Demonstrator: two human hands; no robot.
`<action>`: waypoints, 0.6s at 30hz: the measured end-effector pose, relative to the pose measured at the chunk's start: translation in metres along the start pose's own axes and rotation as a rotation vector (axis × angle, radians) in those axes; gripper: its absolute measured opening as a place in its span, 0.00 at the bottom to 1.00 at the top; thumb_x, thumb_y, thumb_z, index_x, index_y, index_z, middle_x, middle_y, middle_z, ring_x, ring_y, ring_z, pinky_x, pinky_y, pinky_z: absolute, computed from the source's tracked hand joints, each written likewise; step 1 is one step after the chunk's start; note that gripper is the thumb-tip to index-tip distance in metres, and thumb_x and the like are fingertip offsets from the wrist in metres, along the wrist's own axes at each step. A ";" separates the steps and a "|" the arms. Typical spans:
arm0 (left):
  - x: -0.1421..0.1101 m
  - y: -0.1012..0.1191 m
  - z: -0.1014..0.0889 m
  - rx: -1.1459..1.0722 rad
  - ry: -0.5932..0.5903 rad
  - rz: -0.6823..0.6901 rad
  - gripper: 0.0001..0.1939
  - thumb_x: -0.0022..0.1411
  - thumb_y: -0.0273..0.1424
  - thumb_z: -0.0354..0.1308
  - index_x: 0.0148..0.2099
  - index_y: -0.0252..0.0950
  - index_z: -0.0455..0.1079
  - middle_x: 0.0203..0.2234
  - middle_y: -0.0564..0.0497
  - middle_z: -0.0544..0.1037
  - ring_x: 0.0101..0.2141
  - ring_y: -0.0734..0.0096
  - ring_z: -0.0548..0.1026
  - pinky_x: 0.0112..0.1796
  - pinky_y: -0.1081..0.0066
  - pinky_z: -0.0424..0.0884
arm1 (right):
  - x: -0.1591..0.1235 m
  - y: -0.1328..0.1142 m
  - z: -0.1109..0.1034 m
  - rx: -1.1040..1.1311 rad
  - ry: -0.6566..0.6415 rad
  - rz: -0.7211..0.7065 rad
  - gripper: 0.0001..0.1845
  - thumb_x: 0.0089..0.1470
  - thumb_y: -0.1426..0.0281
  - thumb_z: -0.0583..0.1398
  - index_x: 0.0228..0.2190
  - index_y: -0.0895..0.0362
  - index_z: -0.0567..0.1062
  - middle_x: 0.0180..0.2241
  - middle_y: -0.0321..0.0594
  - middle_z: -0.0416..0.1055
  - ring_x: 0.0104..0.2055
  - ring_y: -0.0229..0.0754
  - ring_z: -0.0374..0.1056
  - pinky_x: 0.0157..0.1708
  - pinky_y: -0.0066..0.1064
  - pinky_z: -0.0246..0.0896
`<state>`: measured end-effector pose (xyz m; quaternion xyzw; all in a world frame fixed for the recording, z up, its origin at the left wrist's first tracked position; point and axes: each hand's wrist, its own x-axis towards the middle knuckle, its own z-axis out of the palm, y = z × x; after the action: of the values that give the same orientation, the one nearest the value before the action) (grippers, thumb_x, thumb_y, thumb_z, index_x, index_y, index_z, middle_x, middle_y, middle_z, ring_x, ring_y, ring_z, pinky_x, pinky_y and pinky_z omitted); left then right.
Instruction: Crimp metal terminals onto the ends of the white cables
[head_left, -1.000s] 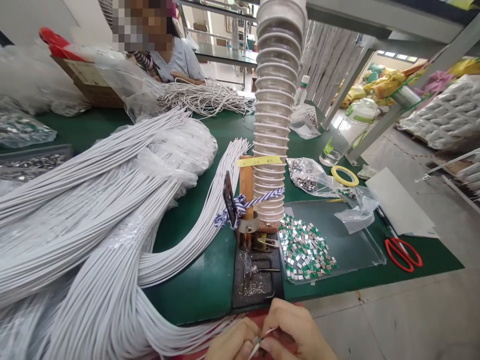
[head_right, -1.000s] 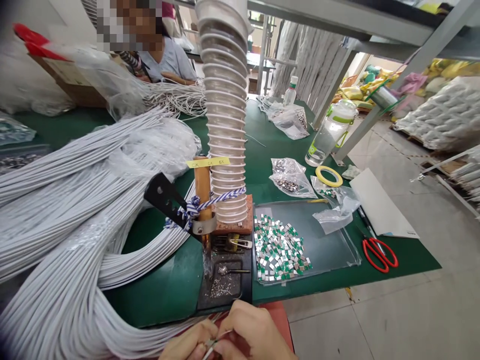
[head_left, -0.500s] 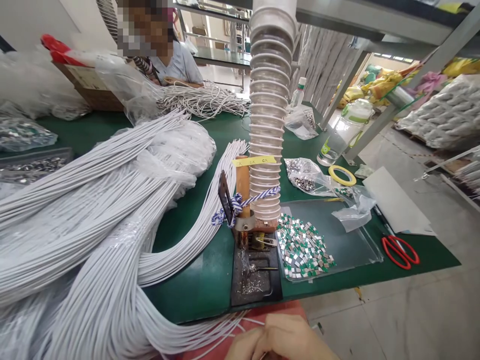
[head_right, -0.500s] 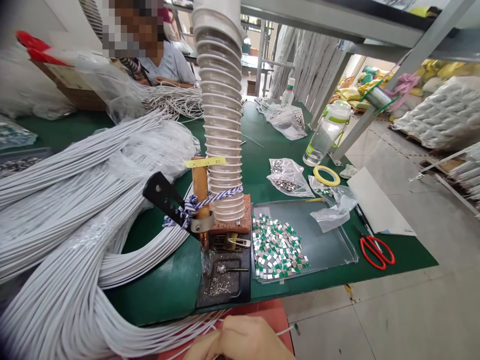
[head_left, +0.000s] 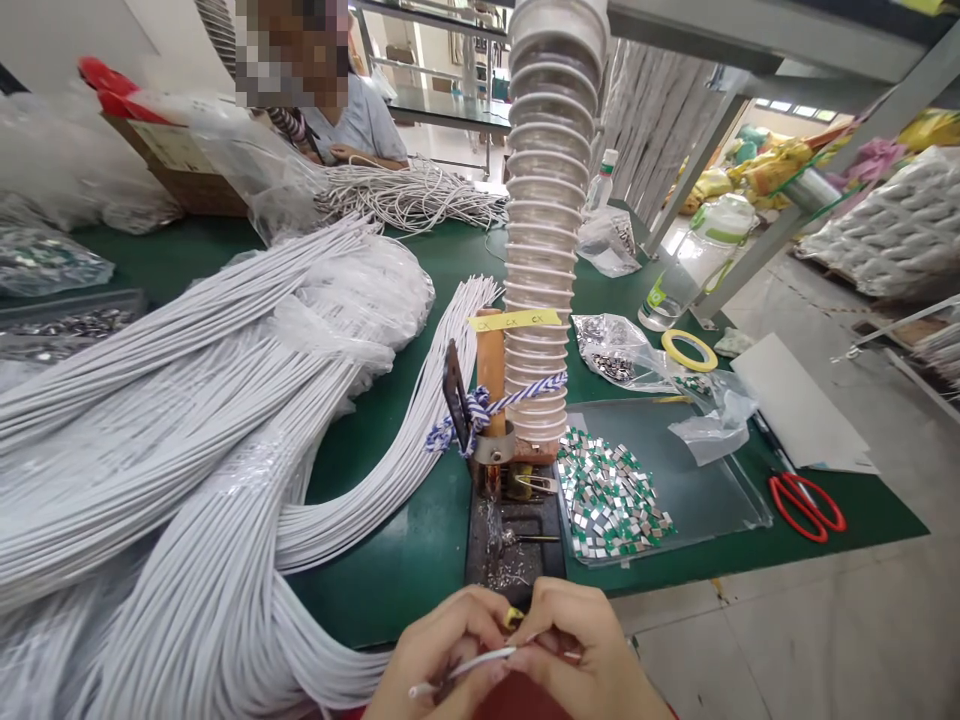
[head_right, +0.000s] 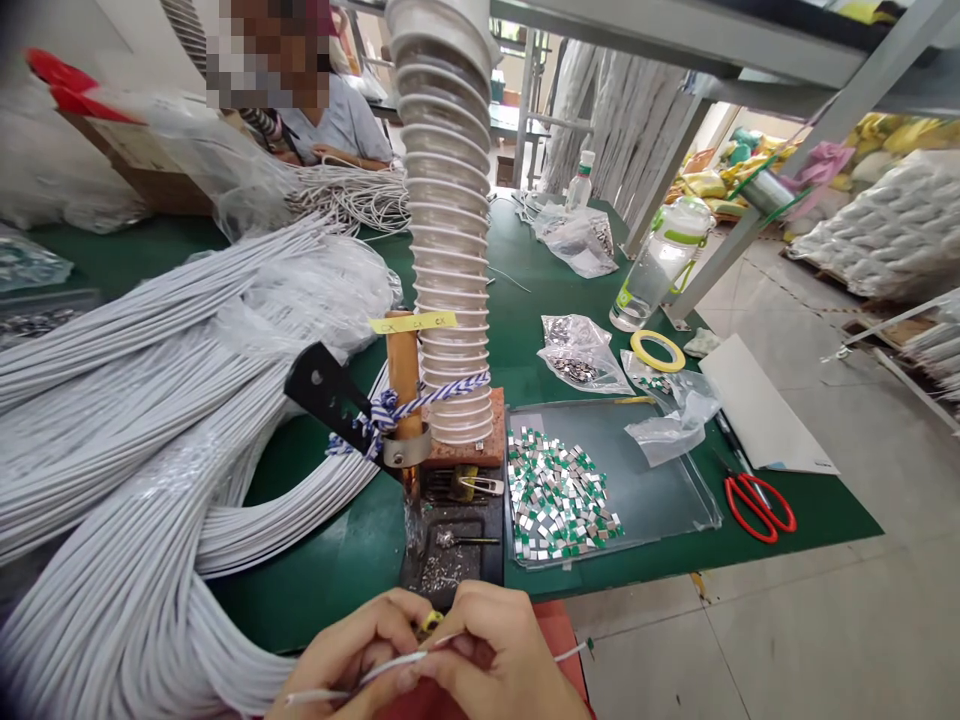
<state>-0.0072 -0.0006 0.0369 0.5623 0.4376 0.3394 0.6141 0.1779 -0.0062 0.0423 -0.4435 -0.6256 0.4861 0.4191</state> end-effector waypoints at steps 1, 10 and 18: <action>0.003 -0.002 -0.002 -0.012 -0.006 0.032 0.12 0.63 0.39 0.64 0.30 0.37 0.75 0.34 0.49 0.78 0.32 0.68 0.75 0.32 0.77 0.70 | 0.002 0.000 0.001 0.007 0.000 0.011 0.22 0.61 0.53 0.62 0.26 0.57 0.79 0.20 0.31 0.57 0.21 0.35 0.53 0.20 0.26 0.49; 0.017 -0.016 -0.009 0.025 0.019 0.088 0.13 0.65 0.37 0.62 0.29 0.36 0.75 0.33 0.50 0.74 0.29 0.71 0.71 0.30 0.76 0.67 | 0.008 0.003 0.000 -0.044 0.001 0.032 0.09 0.58 0.72 0.60 0.27 0.58 0.78 0.21 0.31 0.57 0.21 0.34 0.52 0.19 0.26 0.45; 0.016 -0.012 -0.010 0.105 -0.072 0.208 0.09 0.66 0.32 0.61 0.32 0.37 0.77 0.33 0.48 0.78 0.34 0.66 0.77 0.37 0.74 0.70 | 0.002 0.001 0.007 -0.279 0.009 -0.063 0.09 0.46 0.79 0.55 0.20 0.55 0.66 0.19 0.31 0.58 0.21 0.36 0.57 0.21 0.28 0.48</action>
<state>-0.0110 0.0162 0.0225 0.6479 0.3715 0.3575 0.5607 0.1711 -0.0053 0.0406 -0.4799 -0.6986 0.3791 0.3713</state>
